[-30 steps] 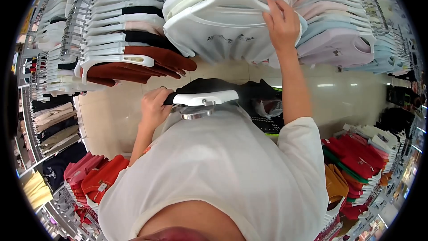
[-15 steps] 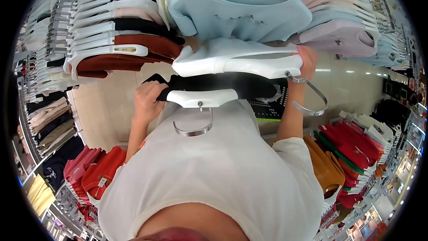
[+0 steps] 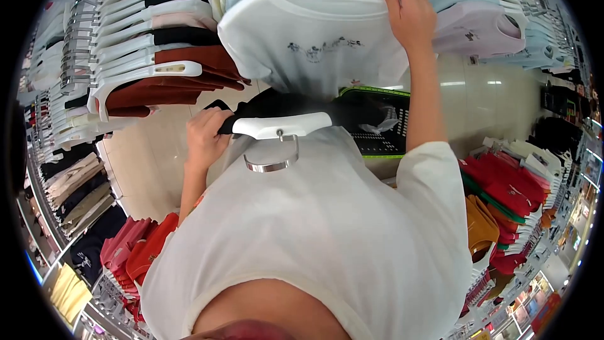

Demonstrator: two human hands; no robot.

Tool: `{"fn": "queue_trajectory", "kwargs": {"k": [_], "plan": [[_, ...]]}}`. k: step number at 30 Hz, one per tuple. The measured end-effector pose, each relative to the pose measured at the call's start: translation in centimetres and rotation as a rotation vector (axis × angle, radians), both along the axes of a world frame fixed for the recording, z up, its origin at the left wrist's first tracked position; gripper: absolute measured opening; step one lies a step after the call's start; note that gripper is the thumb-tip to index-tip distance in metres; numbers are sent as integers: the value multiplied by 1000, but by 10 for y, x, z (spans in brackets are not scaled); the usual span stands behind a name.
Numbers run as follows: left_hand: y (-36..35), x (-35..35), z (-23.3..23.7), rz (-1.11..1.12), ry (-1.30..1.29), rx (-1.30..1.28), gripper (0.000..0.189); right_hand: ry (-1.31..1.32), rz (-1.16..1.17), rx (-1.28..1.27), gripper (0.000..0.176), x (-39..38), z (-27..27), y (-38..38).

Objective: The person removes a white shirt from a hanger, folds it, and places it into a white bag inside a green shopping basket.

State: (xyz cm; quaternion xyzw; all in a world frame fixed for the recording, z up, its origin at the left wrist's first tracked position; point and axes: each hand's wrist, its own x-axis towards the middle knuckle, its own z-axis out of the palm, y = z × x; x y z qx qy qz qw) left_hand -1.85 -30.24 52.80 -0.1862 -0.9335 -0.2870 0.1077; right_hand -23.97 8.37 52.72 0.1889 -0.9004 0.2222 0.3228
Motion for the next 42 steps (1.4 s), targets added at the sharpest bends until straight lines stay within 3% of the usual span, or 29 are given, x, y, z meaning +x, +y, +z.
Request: {"fn": "queue_trajectory", "kwargs": {"k": [8, 21, 27, 34, 38, 41, 42], "plan": [[0, 11, 11, 24, -85, -20, 33, 24, -2, 16, 21, -29, 0, 1], [16, 42, 22, 203, 7, -16, 28, 26, 75, 91, 31, -38, -2, -19], [10, 82, 28, 420, -47, 9, 24, 129, -2, 63, 32, -46, -32, -17], [-44, 127, 43, 755, -123, 161, 19, 245, -122, -124, 42, 13, -23, -45], [-92, 121, 58, 773, -110, 168, 18, 235, -171, -248, 43, 60, -35, -49], [-108, 111, 62, 663, -95, 119, 19, 216, -28, -281, 31, 94, -38, -63], [-110, 108, 64, 619, -87, 71, 18, 88, 82, -311, 27, 97, -41, -66]]}}
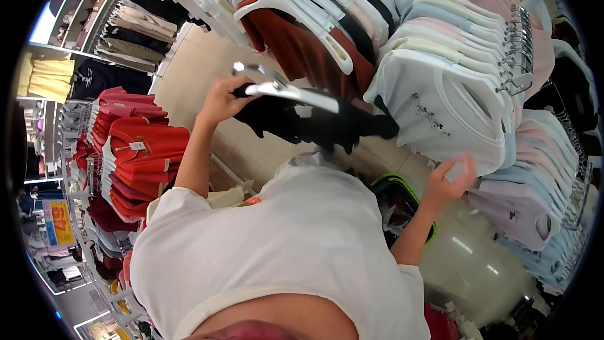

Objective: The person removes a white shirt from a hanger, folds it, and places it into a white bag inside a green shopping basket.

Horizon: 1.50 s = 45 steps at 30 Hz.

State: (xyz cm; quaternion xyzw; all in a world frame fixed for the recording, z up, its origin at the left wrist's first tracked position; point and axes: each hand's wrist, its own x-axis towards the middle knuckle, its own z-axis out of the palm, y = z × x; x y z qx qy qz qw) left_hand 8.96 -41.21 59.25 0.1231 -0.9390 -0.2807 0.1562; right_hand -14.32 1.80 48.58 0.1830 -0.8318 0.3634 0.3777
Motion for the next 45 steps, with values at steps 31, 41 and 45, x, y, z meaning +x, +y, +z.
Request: {"fn": "queue_trajectory", "kwargs": {"k": [31, 41, 45], "plan": [[-181, -129, -6, -301, 196, -47, 23, -345, 240, -502, 24, -7, 87, -205], [-210, -165, -27, -330, 150, -1, 27, -467, 375, -911, 12, 11, 86, -187], [-218, -179, -24, -365, 78, 31, 23, -478, 369, -816, 12, 12, 84, -182]]}}
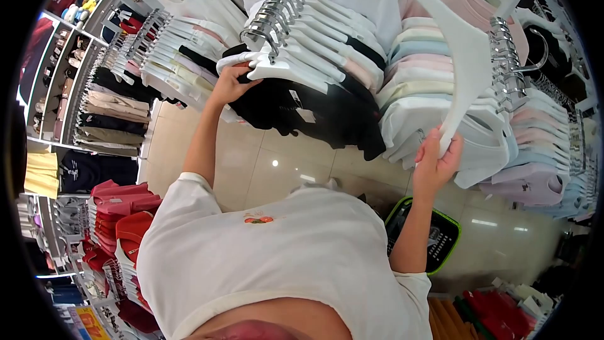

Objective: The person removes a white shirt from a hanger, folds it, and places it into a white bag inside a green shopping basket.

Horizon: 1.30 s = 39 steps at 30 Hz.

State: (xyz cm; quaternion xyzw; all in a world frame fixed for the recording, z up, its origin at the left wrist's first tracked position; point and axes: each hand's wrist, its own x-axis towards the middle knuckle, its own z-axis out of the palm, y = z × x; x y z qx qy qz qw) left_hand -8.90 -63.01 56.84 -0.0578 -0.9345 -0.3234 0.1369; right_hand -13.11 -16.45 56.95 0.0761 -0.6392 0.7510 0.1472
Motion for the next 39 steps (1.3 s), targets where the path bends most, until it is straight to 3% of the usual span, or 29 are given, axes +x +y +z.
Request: {"fn": "queue_trajectory", "kwargs": {"k": [6, 9, 16, 19, 22, 23, 26, 30, 35, 39], "plan": [[-5, -25, 3, -18, 78, -38, 20, -56, 47, 49, 15, 5, 3, -2], [-6, -17, -8, -24, 163, -179, 25, -9, 38, 120, 17, 6, -3, 1], [7, 4, -10, 381, -84, -89, 31, 197, -9, 474, 20, 13, 1, -4], [17, 18, -15, 356, 181, -80, 41, 186, 44, 578, 21, 17, 12, -6], [15, 42, -54, 535, 344, -113, 58, 275, 126, 614, 24, 15, 17, 2], [19, 51, -73, 590, 436, -13, 63, 318, 154, 642, 25, 14, 15, 6], [65, 84, -103, 853, 408, 370, 50, 312, 155, 652, 23, 16, 10, 22], [108, 111, -132, 745, 364, 368, 40, 199, 185, 668, 20, 26, 3, 28], [98, 101, -112, 766, 618, 498, 25, 125, 268, 662, 20, 32, -3, 15], [84, 91, -54, 839, 695, 689, 23, 135, 328, 624, 21, 20, 23, -27]]}}
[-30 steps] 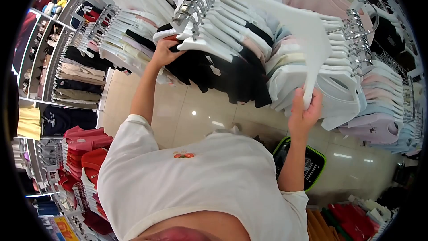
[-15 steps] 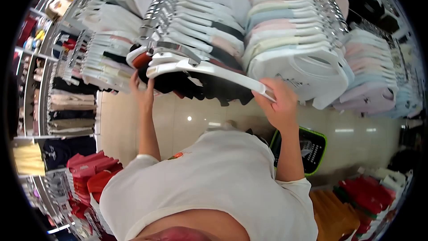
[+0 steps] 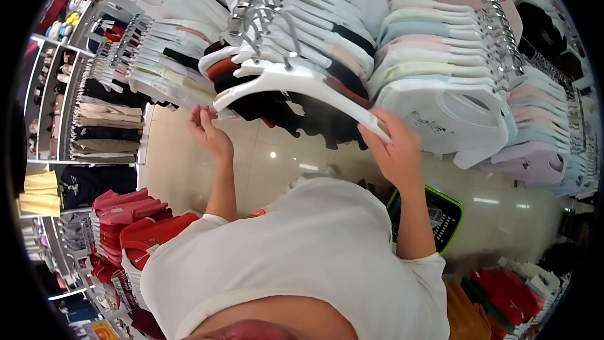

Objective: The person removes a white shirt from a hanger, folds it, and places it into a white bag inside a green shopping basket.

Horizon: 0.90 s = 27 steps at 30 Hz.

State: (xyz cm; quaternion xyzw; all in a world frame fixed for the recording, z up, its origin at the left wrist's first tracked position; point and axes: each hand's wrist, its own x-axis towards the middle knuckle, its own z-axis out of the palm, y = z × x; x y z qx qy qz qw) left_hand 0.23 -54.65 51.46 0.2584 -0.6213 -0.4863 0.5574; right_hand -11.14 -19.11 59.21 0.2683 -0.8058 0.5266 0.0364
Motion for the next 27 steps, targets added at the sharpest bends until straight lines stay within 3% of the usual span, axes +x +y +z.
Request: {"fn": "queue_trajectory", "kwargs": {"k": [5, 11, 15, 21, 27], "plan": [[-15, -1, 12, 47, 25, -60, 21, 196, 52, 104, 26, -22, -9, -50], [6, 4, 13, -26, -61, -58, 17, 206, 58, 184, 28, -18, -29, -74], [19, -12, 43, -138, -170, -412, 17, 358, 40, 152, 28, -34, -41, -82], [40, -40, 110, -345, -115, -511, 35, 419, 81, 182, 28, -46, -39, -84], [35, -59, 118, -393, -145, -470, 45, 383, 134, 302, 27, -28, -57, -78]]}}
